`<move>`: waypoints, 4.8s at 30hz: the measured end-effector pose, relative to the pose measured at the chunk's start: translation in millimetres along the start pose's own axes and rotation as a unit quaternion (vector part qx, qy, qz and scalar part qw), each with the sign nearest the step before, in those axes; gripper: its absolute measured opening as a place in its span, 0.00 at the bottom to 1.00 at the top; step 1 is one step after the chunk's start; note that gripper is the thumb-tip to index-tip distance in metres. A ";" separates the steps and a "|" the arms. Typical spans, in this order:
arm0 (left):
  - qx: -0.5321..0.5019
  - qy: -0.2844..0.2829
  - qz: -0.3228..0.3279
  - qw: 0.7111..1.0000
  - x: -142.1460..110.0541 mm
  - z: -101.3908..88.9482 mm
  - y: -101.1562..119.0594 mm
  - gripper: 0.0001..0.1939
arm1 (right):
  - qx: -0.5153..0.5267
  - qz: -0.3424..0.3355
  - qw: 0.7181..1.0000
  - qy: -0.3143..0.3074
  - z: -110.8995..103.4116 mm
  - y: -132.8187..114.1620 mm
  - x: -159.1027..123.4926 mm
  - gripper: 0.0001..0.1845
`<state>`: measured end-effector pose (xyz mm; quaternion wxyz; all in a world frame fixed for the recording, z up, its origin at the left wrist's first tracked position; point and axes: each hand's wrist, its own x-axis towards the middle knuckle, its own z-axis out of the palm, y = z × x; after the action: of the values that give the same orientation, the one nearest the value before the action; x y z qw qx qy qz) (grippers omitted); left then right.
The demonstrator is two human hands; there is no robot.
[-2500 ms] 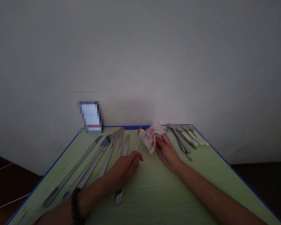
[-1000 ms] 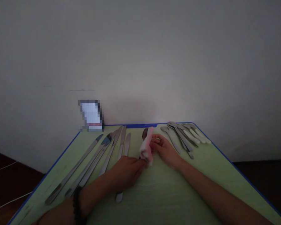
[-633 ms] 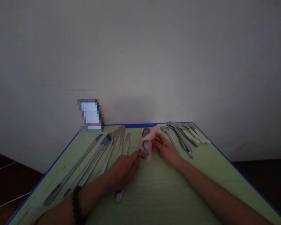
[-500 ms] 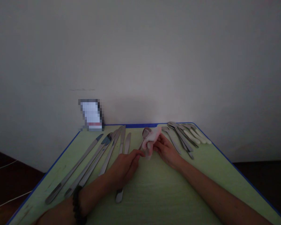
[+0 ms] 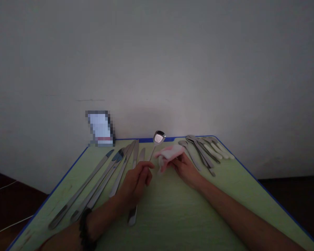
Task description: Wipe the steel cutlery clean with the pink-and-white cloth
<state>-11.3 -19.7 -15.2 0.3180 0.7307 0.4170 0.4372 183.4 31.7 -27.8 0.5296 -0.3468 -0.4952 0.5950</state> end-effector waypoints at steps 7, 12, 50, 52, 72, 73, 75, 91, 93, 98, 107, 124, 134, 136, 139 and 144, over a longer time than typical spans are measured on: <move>-0.014 0.024 0.017 0.999 0.7 0.6 -0.5 0.12 | -0.084 -0.020 0.996 0.009 -3.5 0.9 -1.5 0.13; 0.145 -0.174 0.052 0.973 3.5 -3.8 6.2 0.12 | -0.062 -0.029 0.997 0.040 -0.5 0.1 -5.3 0.16; 0.295 -0.339 0.127 0.884 9.2 -5.9 10.6 0.10 | 0.128 0.090 0.987 -0.023 2.9 -11.4 -1.1 0.12; 0.295 -0.326 0.124 0.890 8.4 -4.7 9.3 0.10 | 0.115 0.083 0.990 -0.014 4.6 -11.7 -1.3 0.10; 0.268 -0.303 0.092 0.910 5.6 -3.2 4.3 0.13 | 0.180 0.108 0.977 0.041 0.9 -8.6 1.5 0.10; 0.266 -0.301 0.091 0.911 5.4 -3.2 4.0 0.13 | 0.184 0.105 0.977 0.035 0.4 -8.5 1.7 0.10; 0.265 -0.299 0.089 0.913 5.3 -3.3 3.8 0.14 | 0.191 0.107 0.975 0.027 -1.2 -8.4 2.6 0.11; 0.269 -0.306 0.094 0.908 6.3 -4.2 5.0 0.14 | 0.193 0.143 0.969 -0.059 -8.1 -9.5 0.8 0.15; 0.269 -0.307 0.095 0.908 6.4 -4.2 5.0 0.14 | 0.191 0.148 0.969 -0.053 -9.1 -7.4 1.7 0.14; 0.272 -0.301 0.093 0.909 6.3 -4.0 3.9 0.13 | 0.193 0.162 0.967 -0.036 -9.8 -5.7 1.8 0.10; 0.266 -0.298 0.098 0.912 6.4 -3.5 4.0 0.12 | 0.219 0.148 0.964 -0.035 -4.2 -8.7 1.0 0.11; 0.164 -0.173 0.022 0.971 4.8 -1.1 5.0 0.10 | 0.180 0.097 0.979 -0.002 -3.4 -7.4 -0.2 0.16; 0.051 -0.077 -0.067 0.993 15.6 -4.1 -0.8 0.18 | 0.189 0.093 0.975 0.066 -2.3 -3.9 2.3 0.11; 0.082 -0.130 -0.055 0.987 15.2 -3.8 1.0 0.18 | 0.204 0.093 0.973 0.062 -2.4 -4.2 3.7 0.11; 0.142 -0.189 -0.034 0.971 13.7 -3.3 2.3 0.16 | 0.206 0.104 0.972 0.044 -1.1 -7.3 3.5 0.12; 0.201 -0.229 0.009 0.952 12.8 -3.7 1.1 0.15 | 0.189 0.125 0.974 0.018 0.2 -13.3 -0.9 0.12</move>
<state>-10.9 -8.5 -8.0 0.2472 0.8637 0.4057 0.1684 187.2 30.1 -15.1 0.5153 -0.3103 -0.3169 0.7333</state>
